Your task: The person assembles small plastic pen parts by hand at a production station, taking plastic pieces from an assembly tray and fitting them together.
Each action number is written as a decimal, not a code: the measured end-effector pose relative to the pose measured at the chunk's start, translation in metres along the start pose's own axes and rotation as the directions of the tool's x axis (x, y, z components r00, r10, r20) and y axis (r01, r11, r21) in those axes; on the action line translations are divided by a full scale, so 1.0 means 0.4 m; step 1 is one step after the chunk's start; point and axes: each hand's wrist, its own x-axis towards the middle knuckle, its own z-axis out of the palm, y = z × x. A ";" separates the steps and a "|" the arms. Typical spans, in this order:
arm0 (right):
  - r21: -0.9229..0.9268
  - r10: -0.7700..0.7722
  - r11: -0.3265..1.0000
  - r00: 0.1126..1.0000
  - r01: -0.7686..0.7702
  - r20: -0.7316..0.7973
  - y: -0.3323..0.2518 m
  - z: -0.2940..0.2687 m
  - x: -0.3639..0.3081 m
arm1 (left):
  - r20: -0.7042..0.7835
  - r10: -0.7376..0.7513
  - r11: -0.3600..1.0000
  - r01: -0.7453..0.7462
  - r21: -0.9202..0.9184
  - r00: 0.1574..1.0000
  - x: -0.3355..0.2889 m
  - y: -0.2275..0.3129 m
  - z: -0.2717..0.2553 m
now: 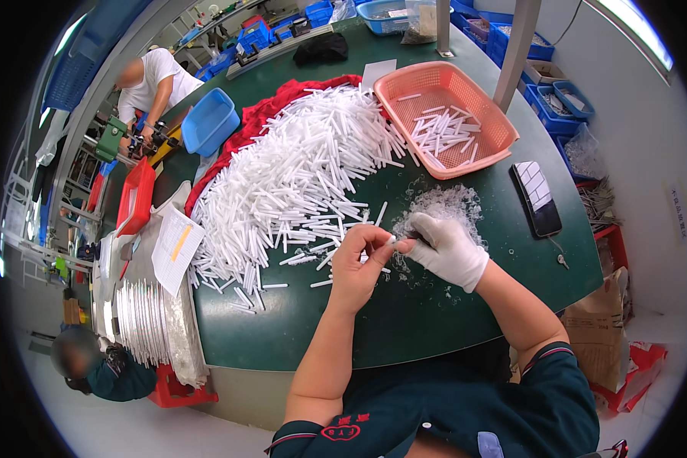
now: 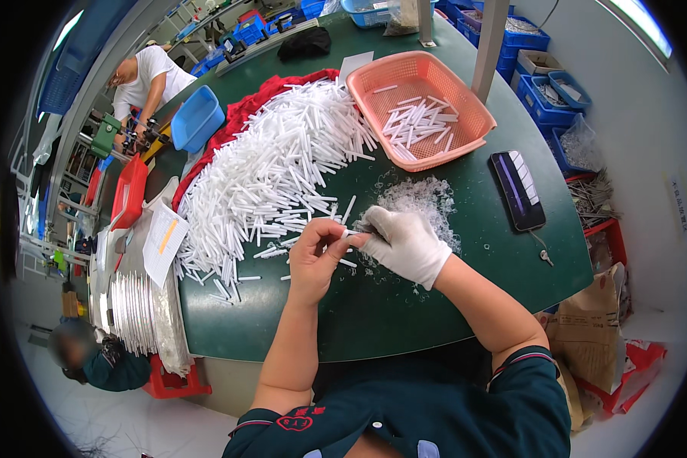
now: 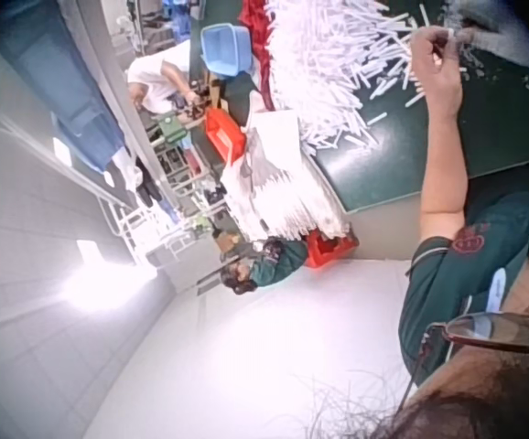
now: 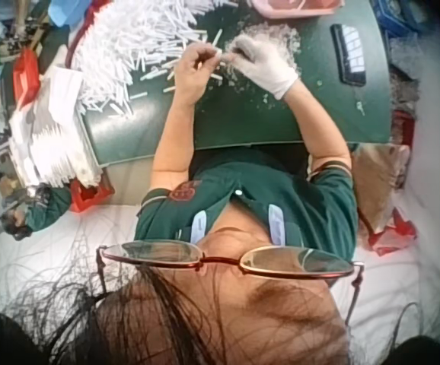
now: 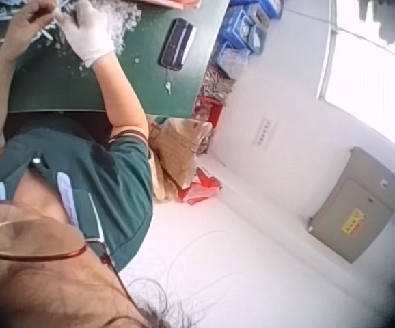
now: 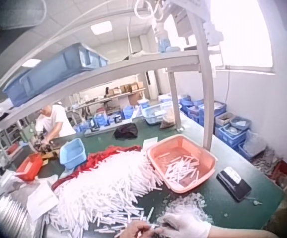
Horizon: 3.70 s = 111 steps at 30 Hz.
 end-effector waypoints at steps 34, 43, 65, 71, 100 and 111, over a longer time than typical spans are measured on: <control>-0.353 -0.219 0.918 0.973 0.181 -0.071 -0.013 0.012 -0.008 | -0.060 0.104 0.985 -0.095 0.145 0.993 0.004 0.033 0.018; -0.323 -0.193 0.932 0.980 0.164 -0.058 -0.013 0.010 -0.007 | -0.079 0.038 0.997 -0.032 0.068 0.996 -0.006 0.011 0.016; 0.701 0.488 0.573 0.864 -0.426 0.126 0.031 -0.052 0.027 | -0.102 -0.100 0.992 0.107 0.064 0.990 -0.003 0.029 0.015; 0.789 0.489 0.439 0.851 -0.430 0.193 0.041 -0.044 0.025 | -0.131 -0.094 0.994 0.100 0.035 0.987 -0.004 0.024 0.020; 0.827 0.505 0.428 0.856 -0.365 0.116 0.047 -0.047 0.047 | 0.156 -0.164 0.716 0.009 0.698 0.974 0.002 0.050 -0.070; 0.795 0.486 0.452 0.859 -0.405 0.161 0.041 -0.013 0.033 | 0.089 -0.063 0.444 -0.052 0.895 0.994 0.006 0.003 -0.036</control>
